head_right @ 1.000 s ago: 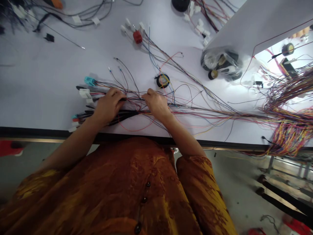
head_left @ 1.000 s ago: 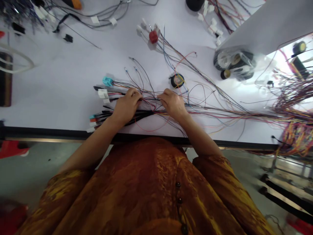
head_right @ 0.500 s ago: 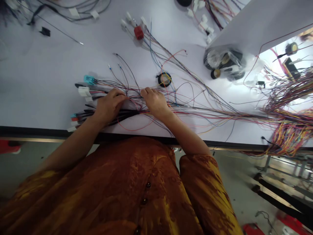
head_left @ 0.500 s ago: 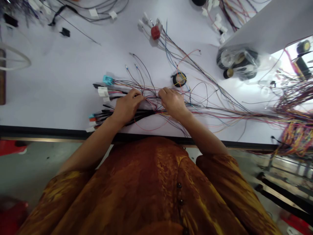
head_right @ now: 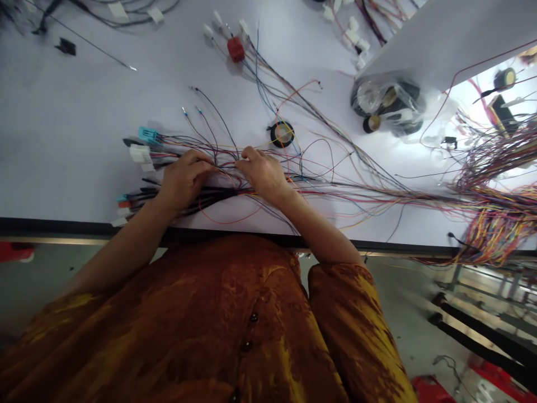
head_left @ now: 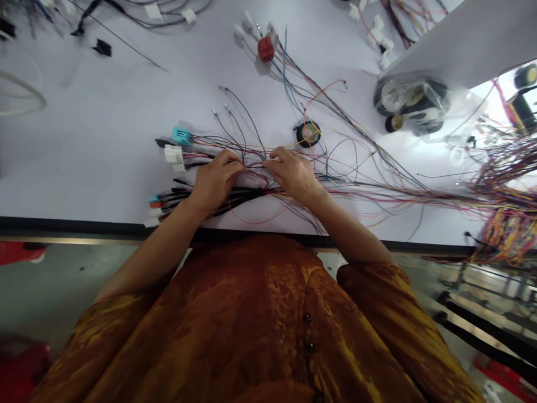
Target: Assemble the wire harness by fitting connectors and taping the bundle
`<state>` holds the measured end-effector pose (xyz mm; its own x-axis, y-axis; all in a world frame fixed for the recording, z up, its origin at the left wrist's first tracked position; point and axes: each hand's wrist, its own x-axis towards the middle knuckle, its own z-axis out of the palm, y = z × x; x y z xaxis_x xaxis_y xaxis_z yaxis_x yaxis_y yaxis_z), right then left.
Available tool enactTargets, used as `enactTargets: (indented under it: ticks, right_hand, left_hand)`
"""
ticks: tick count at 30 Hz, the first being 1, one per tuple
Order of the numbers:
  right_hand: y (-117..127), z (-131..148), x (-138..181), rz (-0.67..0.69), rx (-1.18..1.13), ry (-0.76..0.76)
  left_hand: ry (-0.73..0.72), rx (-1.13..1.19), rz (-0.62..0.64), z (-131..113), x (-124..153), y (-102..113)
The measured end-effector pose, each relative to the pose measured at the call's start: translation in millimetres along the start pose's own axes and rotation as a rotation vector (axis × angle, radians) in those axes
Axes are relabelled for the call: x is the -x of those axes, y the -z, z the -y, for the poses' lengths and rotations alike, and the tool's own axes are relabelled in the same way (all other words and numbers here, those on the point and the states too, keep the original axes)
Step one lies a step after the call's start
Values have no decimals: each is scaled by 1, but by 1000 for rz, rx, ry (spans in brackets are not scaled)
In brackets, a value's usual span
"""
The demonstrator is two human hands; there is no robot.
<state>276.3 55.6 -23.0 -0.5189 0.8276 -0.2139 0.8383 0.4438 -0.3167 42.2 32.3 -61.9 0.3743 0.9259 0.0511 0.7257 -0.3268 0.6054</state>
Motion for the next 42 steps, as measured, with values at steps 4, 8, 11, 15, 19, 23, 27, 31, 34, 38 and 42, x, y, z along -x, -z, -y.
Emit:
enactTargets:
  ticks: [4, 8, 11, 15, 19, 23, 27, 31, 34, 38, 42]
  right_hand:
    - [1, 10, -12, 27, 66, -6]
    - [-4, 18, -21, 20, 116, 34]
    - [-4, 19, -21, -4, 109, 67]
    - [-2, 21, -17, 20, 99, 41]
    - [-4, 27, -19, -61, -42, 52]
    - [0, 34, -26, -121, -443, 15]
    - [14, 24, -20, -19, -755, -30]
    - [20, 9, -5, -25, -565, -55]
    - [22, 13, 0, -102, -234, -112]
    - [18, 43, -6, -114, 33, -237]
    - [-6, 70, -12, -69, -9, -2]
  left_hand:
    - [-23, 18, -21, 4, 0, -2]
    - [-56, 82, -49, 7, -1, -3]
    - [-32, 103, -46, 10, -2, -4]
    - [4, 98, -50, 10, -4, -5]
    - [10, 122, -68, 6, -5, -3]
    - [36, 137, -76, 6, -6, -3]
    - [30, 134, -83, 11, -6, -7]
    - [27, 107, -36, 11, -7, -5]
    - [12, 99, -17, 8, -8, -2]
    - [17, 72, -13, 6, -8, -2]
    - [51, 56, -42, 8, -8, -5]
